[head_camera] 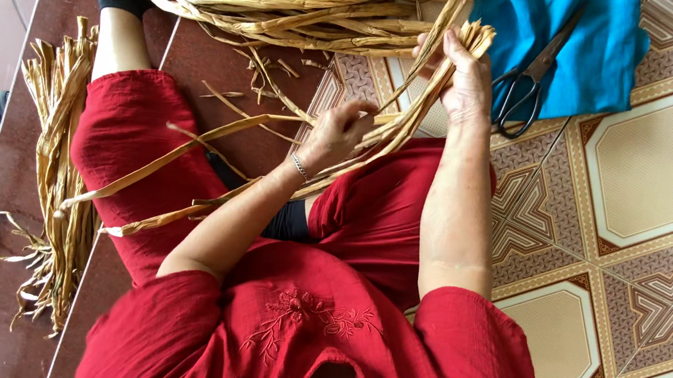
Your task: The person sits on the floor and processes dried plant fibers by hand, separating strands and trimming them with scissors. The person repeatedly pulls fibers apart and cuts them into shorter pieces.
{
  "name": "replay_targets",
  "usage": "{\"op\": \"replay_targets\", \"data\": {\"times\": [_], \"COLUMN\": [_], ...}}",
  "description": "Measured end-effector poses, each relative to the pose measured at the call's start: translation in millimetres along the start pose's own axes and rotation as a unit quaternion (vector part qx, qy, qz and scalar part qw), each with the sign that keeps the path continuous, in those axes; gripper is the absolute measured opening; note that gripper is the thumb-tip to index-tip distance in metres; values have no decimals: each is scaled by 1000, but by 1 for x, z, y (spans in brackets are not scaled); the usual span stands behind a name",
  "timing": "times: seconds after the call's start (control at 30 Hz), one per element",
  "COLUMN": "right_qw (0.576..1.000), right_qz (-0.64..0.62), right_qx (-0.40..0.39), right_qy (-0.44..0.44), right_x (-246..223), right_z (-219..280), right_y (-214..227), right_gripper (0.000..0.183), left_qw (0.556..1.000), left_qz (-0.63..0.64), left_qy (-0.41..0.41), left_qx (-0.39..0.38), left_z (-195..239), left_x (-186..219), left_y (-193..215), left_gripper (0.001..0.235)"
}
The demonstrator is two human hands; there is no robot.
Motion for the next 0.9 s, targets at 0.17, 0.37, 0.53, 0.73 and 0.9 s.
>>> {"op": "replay_targets", "data": {"times": [0.17, 0.37, 0.53, 0.73, 0.9], "right_qw": [998, 999, 995, 995, 996], "right_qz": [-2, 30, -99, -62, -70], "right_qx": [34, 40, -5, -20, -14], "right_qy": [57, 16, 7, 76, 51], "right_x": [10, -1, 1, -2, -4], "right_z": [-16, 2, 3, -1, 0], "right_y": [15, 2, -3, -8, -9], "right_gripper": [31, 29, 28, 27, 25], "left_qw": [993, 980, 988, 991, 994], "left_qz": [-77, 19, 83, 73, 36], "left_qy": [-93, -187, -81, -65, -83], "left_qx": [-17, 64, 105, 87, 65], "left_z": [-17, -73, -102, -102, -104], "left_x": [-17, 21, 31, 31, 35], "left_y": [-1, -23, -45, -49, -46], "left_gripper": [33, 36, 28, 23, 27]}}
Point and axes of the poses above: each hand's wrist, its own z-axis away from the middle knuckle, its own y-axis out of the back of the hand, x = y × z, the point moved 5 cm from there along -z, towards the middle knuckle, and after that the axes turned 8 degrees about z, right-handed, at the moved point
